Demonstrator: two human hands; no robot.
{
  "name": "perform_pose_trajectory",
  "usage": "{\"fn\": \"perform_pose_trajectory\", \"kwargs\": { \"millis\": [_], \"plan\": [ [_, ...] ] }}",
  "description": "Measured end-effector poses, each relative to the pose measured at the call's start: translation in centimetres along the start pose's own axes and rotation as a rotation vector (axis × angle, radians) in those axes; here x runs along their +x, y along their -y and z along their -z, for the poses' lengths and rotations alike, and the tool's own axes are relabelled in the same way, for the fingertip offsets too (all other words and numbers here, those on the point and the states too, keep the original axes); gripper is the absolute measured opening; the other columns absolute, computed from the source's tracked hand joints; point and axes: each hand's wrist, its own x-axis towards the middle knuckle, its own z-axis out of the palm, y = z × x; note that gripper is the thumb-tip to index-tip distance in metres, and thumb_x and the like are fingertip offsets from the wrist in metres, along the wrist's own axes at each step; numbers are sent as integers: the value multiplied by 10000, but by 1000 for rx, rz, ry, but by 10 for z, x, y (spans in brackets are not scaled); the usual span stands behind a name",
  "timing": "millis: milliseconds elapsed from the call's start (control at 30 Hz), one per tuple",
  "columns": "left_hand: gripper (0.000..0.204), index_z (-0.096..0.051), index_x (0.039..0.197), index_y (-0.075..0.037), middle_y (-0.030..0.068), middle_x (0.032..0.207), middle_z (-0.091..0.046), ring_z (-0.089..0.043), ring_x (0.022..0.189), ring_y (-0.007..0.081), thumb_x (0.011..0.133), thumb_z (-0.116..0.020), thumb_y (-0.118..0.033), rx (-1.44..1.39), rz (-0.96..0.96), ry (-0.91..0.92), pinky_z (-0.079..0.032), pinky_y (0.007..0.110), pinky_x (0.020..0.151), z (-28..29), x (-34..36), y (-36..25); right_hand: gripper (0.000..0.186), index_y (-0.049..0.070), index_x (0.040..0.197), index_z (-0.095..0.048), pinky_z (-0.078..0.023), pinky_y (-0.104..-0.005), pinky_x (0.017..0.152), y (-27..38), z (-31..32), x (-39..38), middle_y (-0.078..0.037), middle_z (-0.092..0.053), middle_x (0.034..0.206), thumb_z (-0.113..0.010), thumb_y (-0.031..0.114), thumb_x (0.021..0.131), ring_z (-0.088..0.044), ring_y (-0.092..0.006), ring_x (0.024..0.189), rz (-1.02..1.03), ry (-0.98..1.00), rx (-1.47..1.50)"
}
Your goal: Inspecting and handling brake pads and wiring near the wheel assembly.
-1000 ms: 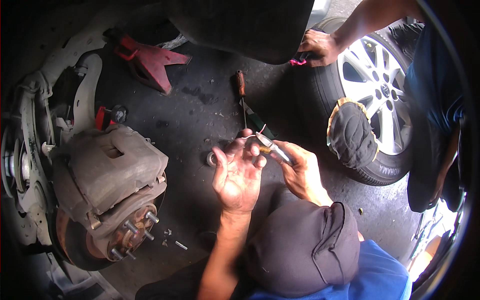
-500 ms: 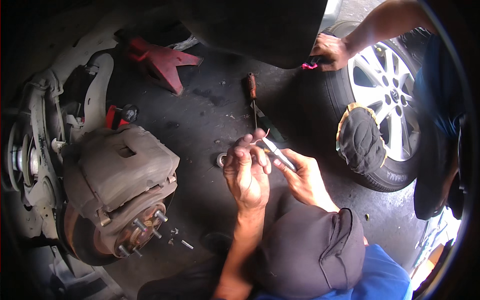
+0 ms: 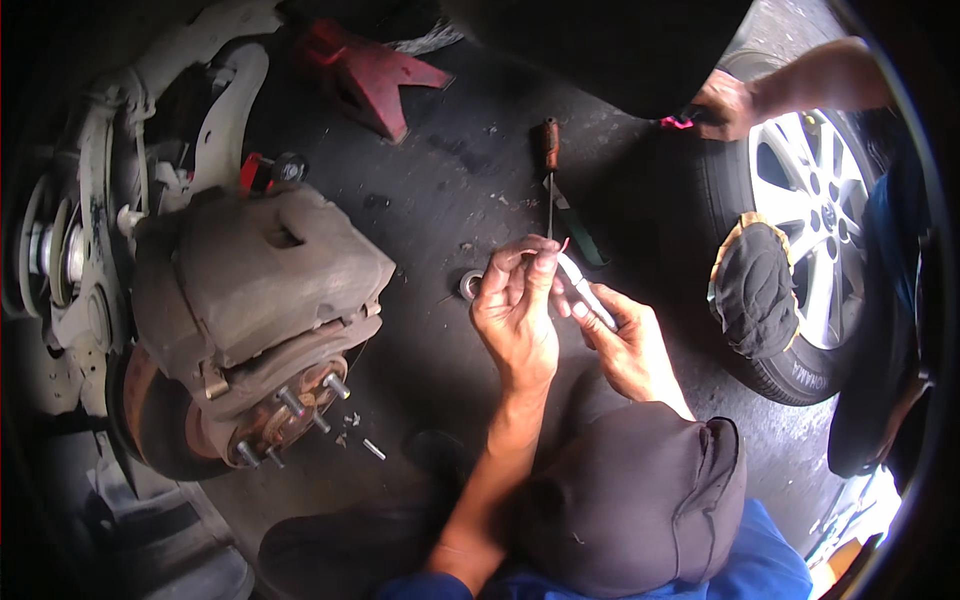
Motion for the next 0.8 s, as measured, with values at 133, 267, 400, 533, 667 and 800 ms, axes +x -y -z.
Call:
{"fn": "perform_pose_trajectory", "kwargs": {
  "millis": [133, 267, 400, 533, 667, 800],
  "plan": [
    [47, -657, 1074, -23, 98, 1146, -680, -563, 760, 82, 1029, -658, -36, -202, 75, -41, -503, 246, 563, -6, -1, -3, 308, -34, 1269, -689, -512, -313, 916, -5, -3, 2, -119, -751, 1062, -691, 168, 1036, -639, -128, 981, -8, -42, 43],
    [81, -661, 1077, -8, 76, 1070, -690, -574, 634, 73, 1018, -691, -54, -282, 116, -39, -458, 216, 556, -8, 2, -6, 290, -44, 1221, -688, -505, -311, 829, -10, 1, 2, -65, -706, 914, -690, 172, 1027, -604, -121, 889, -9, -69, -95],
    [116, -625, 1072, -22, 16, 722, -599, -500, 506, 59, 993, -709, -17, -311, 174, 1, -418, 218, 462, -10, 8, -7, 200, 0, 1143, -716, -414, -235, 671, -15, -1, 3, 23, -626, 829, -683, 154, 1020, -509, -55, 738, 26, -78, 66],
    [119, -626, 1070, -32, 49, 788, -644, -528, 516, 66, 994, -717, -49, -339, 179, 60, -423, 223, 442, 0, 11, -12, 184, 9, 1122, -717, -406, -223, 669, -19, -4, 7, 42, -605, 812, -674, 167, 1037, -505, -42, 732, 93, -42, 91],
    [129, -640, 1049, -46, 94, 901, -723, -578, 543, 72, 1001, -728, -128, -536, 154, 122, -430, 219, 431, -1, 7, -10, 170, 19, 1122, -718, -419, -222, 676, -23, -2, 6, 36, -614, 814, -653, 159, 1051, -520, -42, 741, 131, -23, 51],
    [83, -548, 1073, -49, 174, 1024, -718, -581, 484, 113, 1072, -606, -108, -729, 240, 103, -407, 208, 379, -4, 2, -10, 170, 13, 1133, -717, -446, -232, 694, -26, -1, 5, 22, -648, 842, -637, 138, 1050, -546, -56, 748, 99, -68, 99]
  ]
}}
